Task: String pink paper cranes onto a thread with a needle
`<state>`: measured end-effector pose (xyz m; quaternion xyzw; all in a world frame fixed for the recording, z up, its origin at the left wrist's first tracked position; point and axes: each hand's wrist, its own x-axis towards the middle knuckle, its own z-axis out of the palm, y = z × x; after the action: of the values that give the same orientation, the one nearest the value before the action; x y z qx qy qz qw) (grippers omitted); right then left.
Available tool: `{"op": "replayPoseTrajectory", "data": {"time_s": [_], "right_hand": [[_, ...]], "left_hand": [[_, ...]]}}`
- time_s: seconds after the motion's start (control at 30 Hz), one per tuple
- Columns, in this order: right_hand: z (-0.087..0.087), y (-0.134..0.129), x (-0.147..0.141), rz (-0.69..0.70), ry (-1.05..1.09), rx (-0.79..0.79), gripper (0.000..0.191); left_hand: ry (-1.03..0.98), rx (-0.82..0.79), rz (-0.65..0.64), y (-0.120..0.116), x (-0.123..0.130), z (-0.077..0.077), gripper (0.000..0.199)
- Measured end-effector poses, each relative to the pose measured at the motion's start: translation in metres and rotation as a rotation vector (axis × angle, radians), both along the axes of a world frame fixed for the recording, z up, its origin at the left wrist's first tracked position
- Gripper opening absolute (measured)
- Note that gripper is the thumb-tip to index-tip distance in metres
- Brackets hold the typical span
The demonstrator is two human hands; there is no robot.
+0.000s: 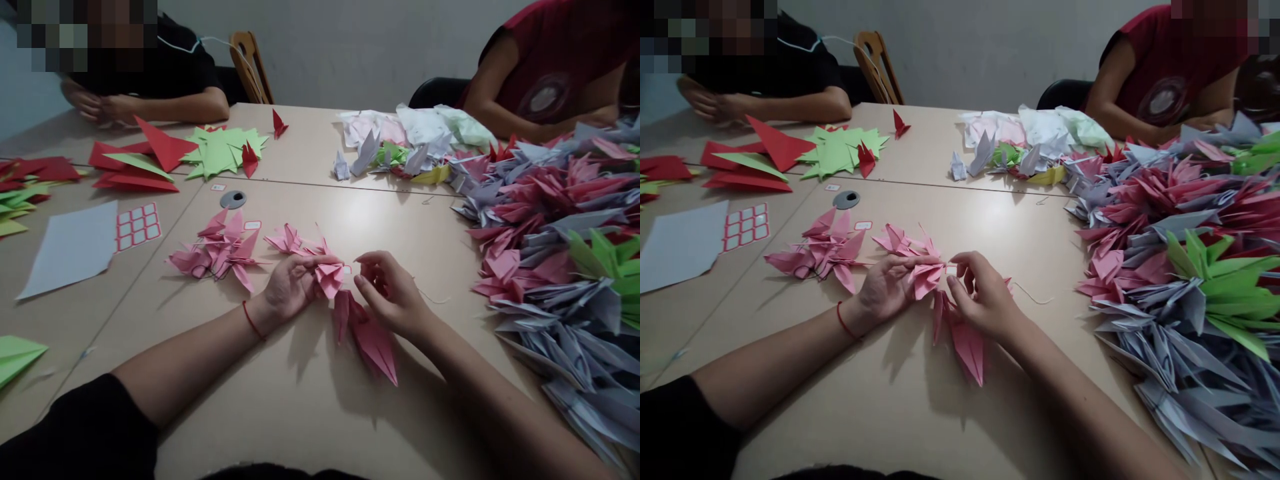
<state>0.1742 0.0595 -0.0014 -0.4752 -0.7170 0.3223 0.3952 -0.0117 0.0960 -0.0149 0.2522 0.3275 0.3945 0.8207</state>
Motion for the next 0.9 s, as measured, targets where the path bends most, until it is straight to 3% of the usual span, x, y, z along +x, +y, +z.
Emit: {"op": "replayPoseTrajectory", "data": {"time_s": [0.13,0.3,0.43,0.57,0.7,0.8,0.9], "right_hand": [[-0.007,-0.003,0.001,0.028,-0.008,-0.081,0.020],[-0.010,-0.006,-0.006,0.071,0.039,-0.150,0.024],[-0.012,-0.008,-0.010,0.037,0.049,-0.133,0.043],[-0.013,-0.007,-0.012,-0.008,-0.062,0.024,0.044],[-0.013,-0.006,-0.014,-0.084,-0.168,0.346,0.028],[-0.013,-0.005,-0.013,-0.001,-0.324,0.541,0.018],[-0.013,0.000,-0.006,0.049,-0.371,0.604,0.022]], "left_hand": [[-0.051,0.053,-0.085,0.000,-0.002,-0.004,0.032],[0.054,0.138,-0.071,-0.004,0.002,-0.004,0.021],[0.081,0.143,-0.039,-0.006,0.007,-0.005,0.022],[0.109,0.191,-0.001,-0.008,0.008,-0.008,0.019],[0.203,0.254,0.041,-0.010,0.008,-0.007,0.018],[0.196,0.275,0.019,-0.012,0.006,-0.006,0.021],[0.084,0.228,-0.021,-0.012,0.003,-0.005,0.027]]}}
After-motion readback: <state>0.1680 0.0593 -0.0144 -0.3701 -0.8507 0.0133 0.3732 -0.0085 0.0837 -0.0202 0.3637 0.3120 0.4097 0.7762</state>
